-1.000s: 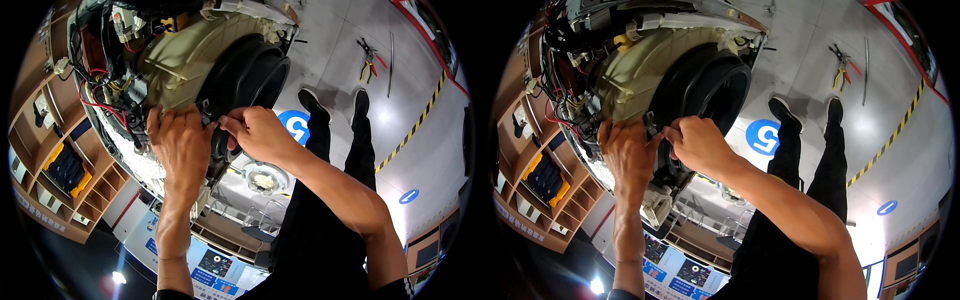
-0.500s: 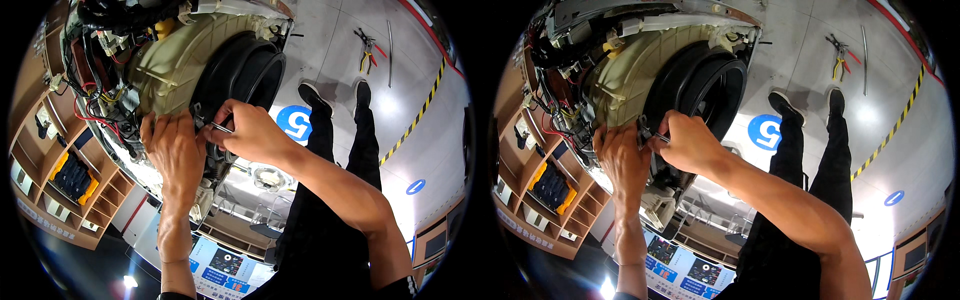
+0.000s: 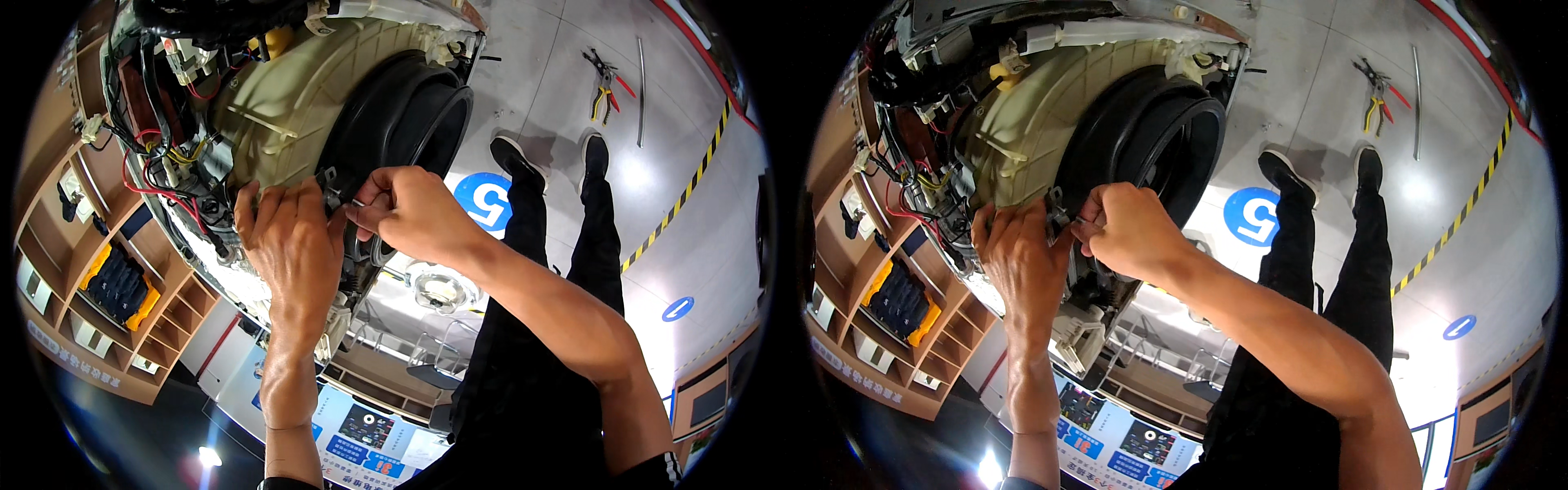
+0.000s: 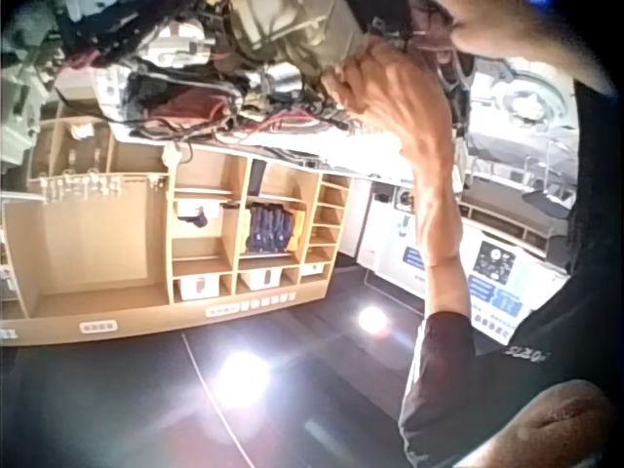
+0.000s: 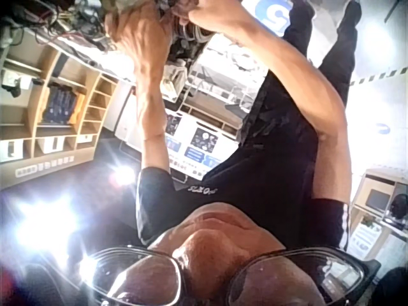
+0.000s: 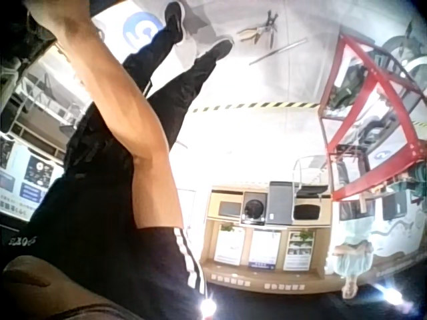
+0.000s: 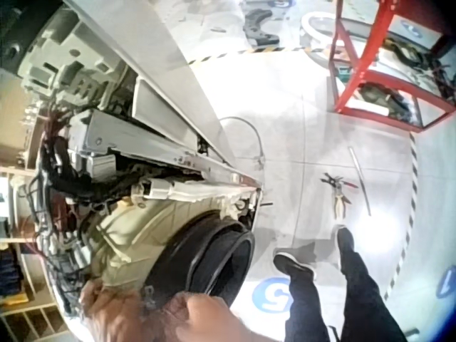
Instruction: The person attaches a rubber gasket to a washing machine drum, aligns a metal retaining ring around the seal, and secures it by tightening a screw with a screwdriver.
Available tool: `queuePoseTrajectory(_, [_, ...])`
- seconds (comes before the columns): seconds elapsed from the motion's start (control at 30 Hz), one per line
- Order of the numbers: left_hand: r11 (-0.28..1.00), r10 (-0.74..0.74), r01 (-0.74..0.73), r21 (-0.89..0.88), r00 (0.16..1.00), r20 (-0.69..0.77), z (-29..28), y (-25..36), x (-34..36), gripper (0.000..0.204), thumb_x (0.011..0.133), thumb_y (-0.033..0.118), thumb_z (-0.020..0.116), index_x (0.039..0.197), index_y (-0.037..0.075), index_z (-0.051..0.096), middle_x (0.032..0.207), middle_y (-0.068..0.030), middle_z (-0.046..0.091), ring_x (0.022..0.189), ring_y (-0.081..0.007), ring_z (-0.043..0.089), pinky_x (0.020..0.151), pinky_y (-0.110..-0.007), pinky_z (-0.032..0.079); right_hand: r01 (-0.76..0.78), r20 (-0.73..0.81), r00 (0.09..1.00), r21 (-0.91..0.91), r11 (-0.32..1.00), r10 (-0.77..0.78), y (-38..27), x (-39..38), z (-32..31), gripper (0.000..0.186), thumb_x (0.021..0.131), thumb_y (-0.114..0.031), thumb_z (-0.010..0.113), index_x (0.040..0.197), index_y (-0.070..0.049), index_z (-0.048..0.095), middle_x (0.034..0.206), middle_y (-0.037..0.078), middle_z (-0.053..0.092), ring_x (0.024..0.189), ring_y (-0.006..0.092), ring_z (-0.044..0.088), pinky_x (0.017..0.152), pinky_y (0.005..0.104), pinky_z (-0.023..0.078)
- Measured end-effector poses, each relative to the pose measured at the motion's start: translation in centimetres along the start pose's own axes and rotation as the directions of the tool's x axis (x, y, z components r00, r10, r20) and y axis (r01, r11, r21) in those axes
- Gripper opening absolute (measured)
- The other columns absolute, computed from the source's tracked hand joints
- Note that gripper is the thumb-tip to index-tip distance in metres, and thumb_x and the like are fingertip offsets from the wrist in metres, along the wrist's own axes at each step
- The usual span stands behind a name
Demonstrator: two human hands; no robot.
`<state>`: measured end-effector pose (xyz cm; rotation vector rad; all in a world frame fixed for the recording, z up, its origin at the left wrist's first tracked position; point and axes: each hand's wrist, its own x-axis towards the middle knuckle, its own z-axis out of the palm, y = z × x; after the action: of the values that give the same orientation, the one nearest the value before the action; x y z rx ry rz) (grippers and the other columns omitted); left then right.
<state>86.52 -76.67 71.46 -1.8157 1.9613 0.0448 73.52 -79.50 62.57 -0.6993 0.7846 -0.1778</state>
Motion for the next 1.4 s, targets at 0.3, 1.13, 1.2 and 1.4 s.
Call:
queuePoseTrajectory(0.3, [1.0, 0.015, -0.015, -0.002, 0.999, -0.028, 0.3, -0.2, 0.0, 0.042, 0.067, 0.017, 0.079, 0.102, -0.001, 0.066, 0.078, -0.0114, 0.066, 0.091, -0.0292, 0.062, 0.101, -0.046, 0.036, -0.09, 0.144, 0.988, 0.191, 0.977, 0.063, 0.3, 0.3, 0.2, 0.02, 0.094, -0.016, 0.062, 0.085, 0.002, 0.062, 0.071, 0.007, 0.068, 0.052, 0.0057, 0.051, 0.047, 0.0243, 0.038])
queuePoseTrajectory(1.13, [0.999, 0.004, -0.012, -0.044, 0.986, -0.167, 2.0, -0.3, -0.1, 0.021, 0.068, 0.012, 0.064, 0.084, -0.001, 0.07, 0.076, -0.0117, 0.067, 0.086, -0.0236, 0.063, 0.106, -0.037, 0.036, -0.251, 0.115, 0.968, 0.473, 0.845, 0.223, -0.3, -0.2, 0.8, 0.008, 0.086, -0.005, 0.059, 0.093, -0.002, 0.054, 0.076, 0.005, 0.056, 0.048, 0.0055, 0.037, 0.04, 0.0228, 0.023])
queuePoseTrajectory(1.2, [0.999, -0.006, 0.001, -0.033, 0.985, -0.171, 2.2, -0.3, 0.0, 0.02, 0.069, 0.012, 0.063, 0.084, -0.001, 0.07, 0.076, -0.0115, 0.067, 0.085, -0.0228, 0.063, 0.106, -0.036, 0.036, -0.218, 0.085, 0.976, 0.427, 0.878, 0.202, -0.4, -0.2, 0.7, 0.013, 0.084, -0.001, 0.06, 0.094, -0.003, 0.052, 0.076, 0.003, 0.055, 0.048, 0.0054, 0.037, 0.04, 0.0232, 0.023])
queuePoseTrajectory(1.4, [0.996, -0.061, 0.058, -0.064, 0.997, -0.038, 2.1, 0.1, 0.0, 0.023, 0.071, 0.011, 0.062, 0.088, -0.002, 0.069, 0.079, -0.0114, 0.068, 0.087, -0.0215, 0.062, 0.105, -0.036, 0.036, -0.243, 0.075, 0.97, 0.407, 0.881, 0.233, -0.6, 0.0, 0.3, 0.019, 0.081, 0.004, 0.061, 0.091, -0.005, 0.048, 0.073, 0.001, 0.052, 0.048, 0.0047, 0.037, 0.04, 0.0247, 0.02])
